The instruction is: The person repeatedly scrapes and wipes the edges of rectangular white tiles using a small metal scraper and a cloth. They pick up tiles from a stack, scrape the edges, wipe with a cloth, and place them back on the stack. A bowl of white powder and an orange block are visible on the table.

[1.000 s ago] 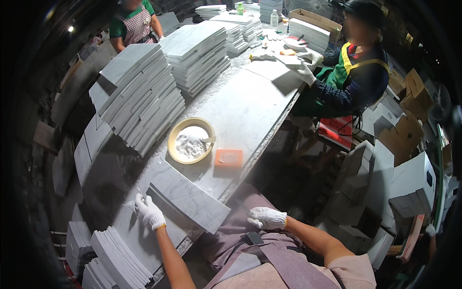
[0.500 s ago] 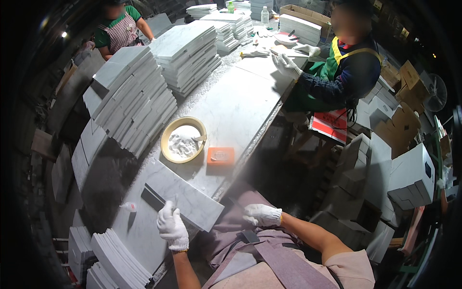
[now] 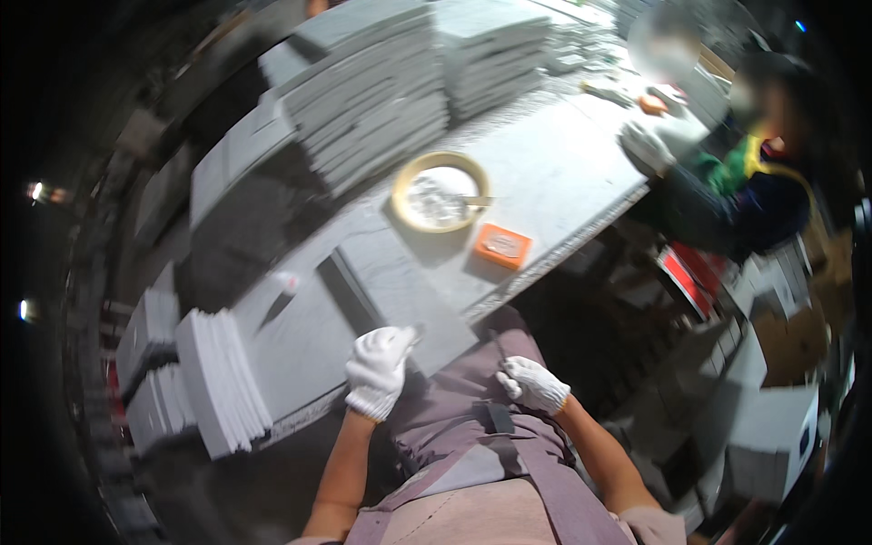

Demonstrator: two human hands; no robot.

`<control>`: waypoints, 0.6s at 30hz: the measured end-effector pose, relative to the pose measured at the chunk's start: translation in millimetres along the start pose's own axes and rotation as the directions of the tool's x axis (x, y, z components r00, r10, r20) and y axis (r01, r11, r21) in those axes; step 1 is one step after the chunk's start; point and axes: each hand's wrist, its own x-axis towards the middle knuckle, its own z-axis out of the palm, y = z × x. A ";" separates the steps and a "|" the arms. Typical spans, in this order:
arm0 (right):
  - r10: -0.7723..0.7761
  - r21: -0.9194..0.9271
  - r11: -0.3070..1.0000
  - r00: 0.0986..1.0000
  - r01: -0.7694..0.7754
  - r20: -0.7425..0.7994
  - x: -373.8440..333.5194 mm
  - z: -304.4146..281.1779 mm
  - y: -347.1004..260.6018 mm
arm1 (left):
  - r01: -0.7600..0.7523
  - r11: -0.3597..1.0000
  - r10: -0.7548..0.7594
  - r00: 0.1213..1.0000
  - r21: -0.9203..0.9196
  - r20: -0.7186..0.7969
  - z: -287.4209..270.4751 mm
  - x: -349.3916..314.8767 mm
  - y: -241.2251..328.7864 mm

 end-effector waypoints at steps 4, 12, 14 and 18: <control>-0.038 -0.206 0.978 0.999 0.032 -0.025 2.3 -5.0 -19.3 | 0.025 0.999 -0.022 0.994 0.033 -0.105 -4.0 -2.1 -9.2; 0.004 0.251 0.968 0.999 0.009 -0.052 -4.4 7.6 21.2 | 0.146 0.986 -0.158 0.970 -0.074 -0.184 -5.2 -15.1 -13.7; -0.107 0.014 0.994 0.991 0.108 -0.086 -7.1 10.4 31.8 | 0.090 0.995 -0.097 0.981 -0.044 -0.170 -3.6 -15.6 -11.6; 0.016 0.228 0.974 0.990 0.016 -0.137 -8.5 12.6 39.2 | 0.083 0.990 -0.069 0.990 0.112 -0.124 -4.8 -10.3 -4.6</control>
